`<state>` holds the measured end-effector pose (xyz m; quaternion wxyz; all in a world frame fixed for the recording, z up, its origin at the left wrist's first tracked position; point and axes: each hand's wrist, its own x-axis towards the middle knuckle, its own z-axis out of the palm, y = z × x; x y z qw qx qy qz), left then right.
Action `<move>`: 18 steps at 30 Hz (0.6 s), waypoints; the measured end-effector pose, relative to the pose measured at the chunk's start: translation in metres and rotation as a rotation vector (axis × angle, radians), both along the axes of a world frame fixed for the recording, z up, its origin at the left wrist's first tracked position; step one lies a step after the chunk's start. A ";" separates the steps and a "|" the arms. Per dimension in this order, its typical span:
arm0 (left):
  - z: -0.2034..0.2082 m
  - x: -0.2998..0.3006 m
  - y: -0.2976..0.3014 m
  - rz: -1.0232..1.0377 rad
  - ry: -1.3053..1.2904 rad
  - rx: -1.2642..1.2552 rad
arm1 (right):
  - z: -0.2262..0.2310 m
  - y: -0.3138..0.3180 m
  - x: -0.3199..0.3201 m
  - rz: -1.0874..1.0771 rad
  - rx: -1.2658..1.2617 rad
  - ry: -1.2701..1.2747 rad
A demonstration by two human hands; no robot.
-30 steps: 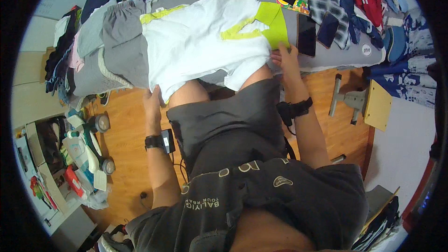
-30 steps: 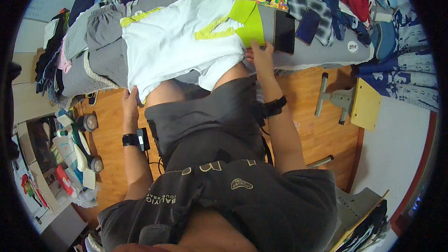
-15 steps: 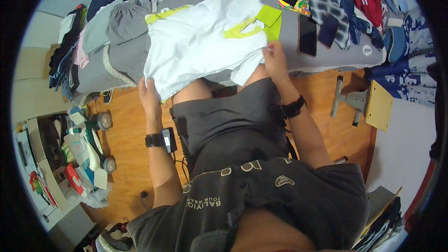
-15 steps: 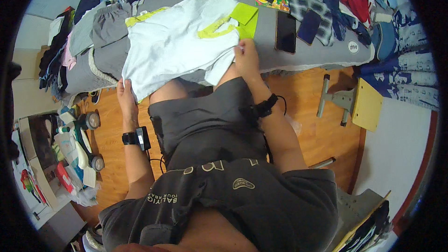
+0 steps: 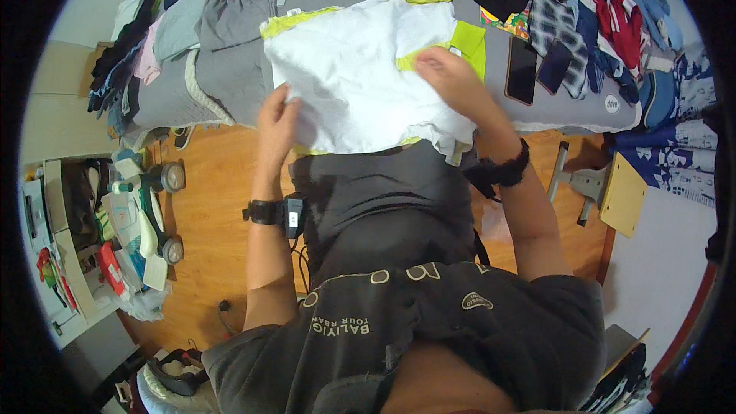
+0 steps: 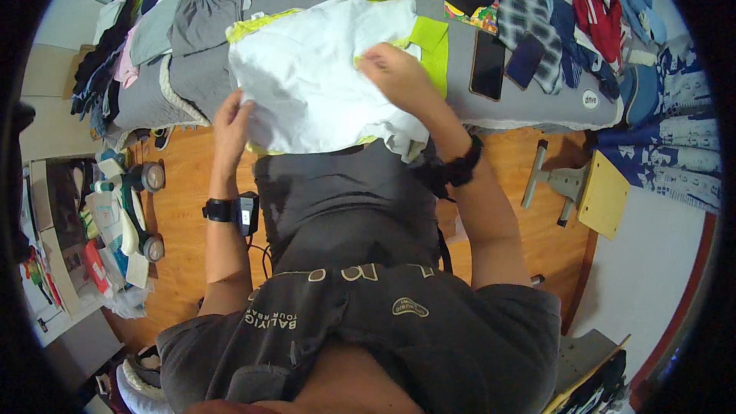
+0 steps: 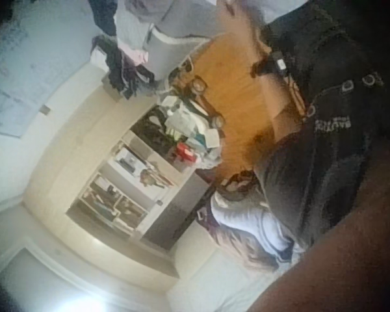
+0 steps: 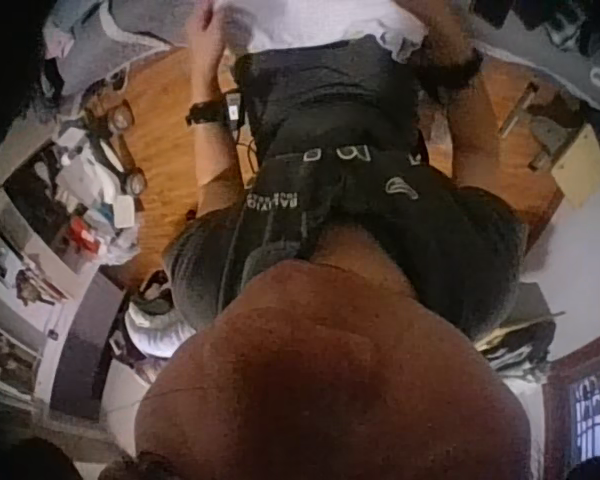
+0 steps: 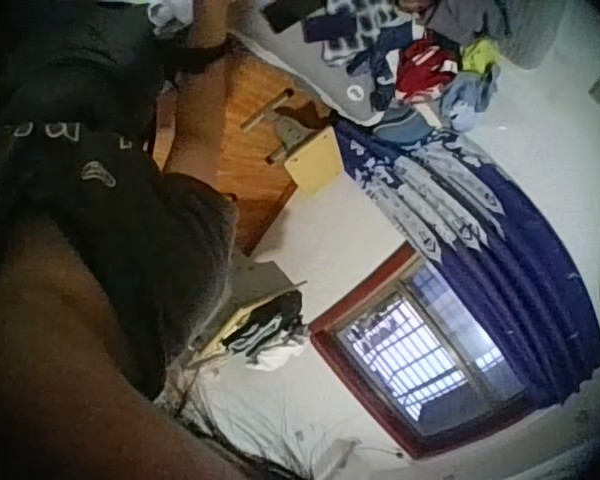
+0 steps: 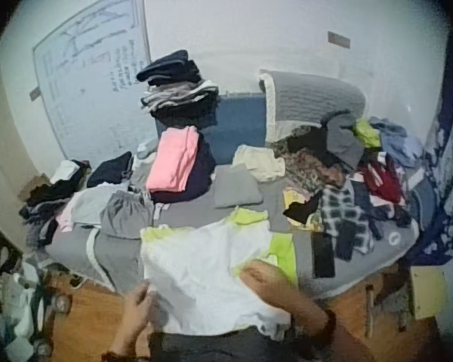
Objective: The person folds a white and yellow tank top and a white long-sleeved shirt on a bed. They smooth each garment, fold the sleeves and sides, and place the finished folds on a growing stack of folded clothes.
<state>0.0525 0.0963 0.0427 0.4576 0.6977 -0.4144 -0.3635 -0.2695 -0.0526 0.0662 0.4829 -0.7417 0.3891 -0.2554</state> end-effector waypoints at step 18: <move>-0.017 -0.065 -0.052 -0.222 0.308 0.148 | 0.017 0.012 0.105 0.215 0.313 -0.317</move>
